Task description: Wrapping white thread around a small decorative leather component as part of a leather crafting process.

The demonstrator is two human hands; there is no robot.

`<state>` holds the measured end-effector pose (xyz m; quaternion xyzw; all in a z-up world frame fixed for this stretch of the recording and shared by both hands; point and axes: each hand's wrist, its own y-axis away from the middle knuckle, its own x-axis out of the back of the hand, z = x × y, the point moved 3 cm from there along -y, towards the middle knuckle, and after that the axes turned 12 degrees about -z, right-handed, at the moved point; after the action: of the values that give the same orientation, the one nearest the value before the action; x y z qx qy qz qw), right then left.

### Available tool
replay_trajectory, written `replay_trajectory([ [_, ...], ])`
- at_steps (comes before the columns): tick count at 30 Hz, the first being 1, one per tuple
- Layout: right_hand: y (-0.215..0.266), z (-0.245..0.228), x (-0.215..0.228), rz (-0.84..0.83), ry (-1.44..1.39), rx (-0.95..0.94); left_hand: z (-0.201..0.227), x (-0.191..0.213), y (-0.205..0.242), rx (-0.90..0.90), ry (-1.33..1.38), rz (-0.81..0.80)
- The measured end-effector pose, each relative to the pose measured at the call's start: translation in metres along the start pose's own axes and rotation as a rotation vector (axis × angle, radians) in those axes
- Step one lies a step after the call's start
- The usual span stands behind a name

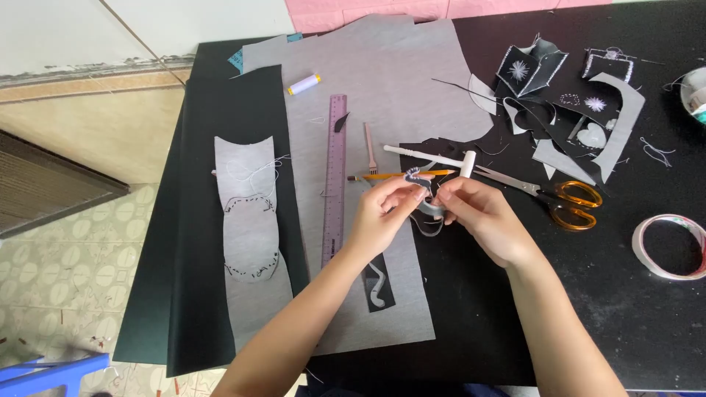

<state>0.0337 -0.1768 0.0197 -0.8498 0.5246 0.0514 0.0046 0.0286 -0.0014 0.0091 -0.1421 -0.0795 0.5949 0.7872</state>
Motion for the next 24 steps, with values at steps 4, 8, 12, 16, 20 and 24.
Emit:
replay_trajectory([
  [4, 0.0, -0.005, 0.0, 0.044, 0.027, 0.051, -0.003, 0.003, 0.001, 0.045, 0.099, -0.034],
  [8, 0.0, 0.003, 0.008, 0.036, -0.188, 0.095, 0.005, 0.002, 0.002, 0.137, 0.249, -0.088],
  [12, 0.004, -0.002, 0.01, 0.016, -0.465, 0.124, 0.001, 0.004, 0.001, 0.183, 0.511, -0.101],
  [16, 0.003, -0.002, 0.017, 0.092, -0.469, 0.116, -0.007, 0.015, 0.001, 0.196, 0.65, -0.066],
  [20, 0.003, -0.007, 0.022, 0.213, -0.426, 0.133, -0.018, 0.03, -0.002, 0.222, 0.731, 0.008],
  [24, 0.006, -0.011, 0.03, 0.3, -0.423, 0.152, -0.029, 0.043, -0.004, 0.178, 0.795, 0.055],
])
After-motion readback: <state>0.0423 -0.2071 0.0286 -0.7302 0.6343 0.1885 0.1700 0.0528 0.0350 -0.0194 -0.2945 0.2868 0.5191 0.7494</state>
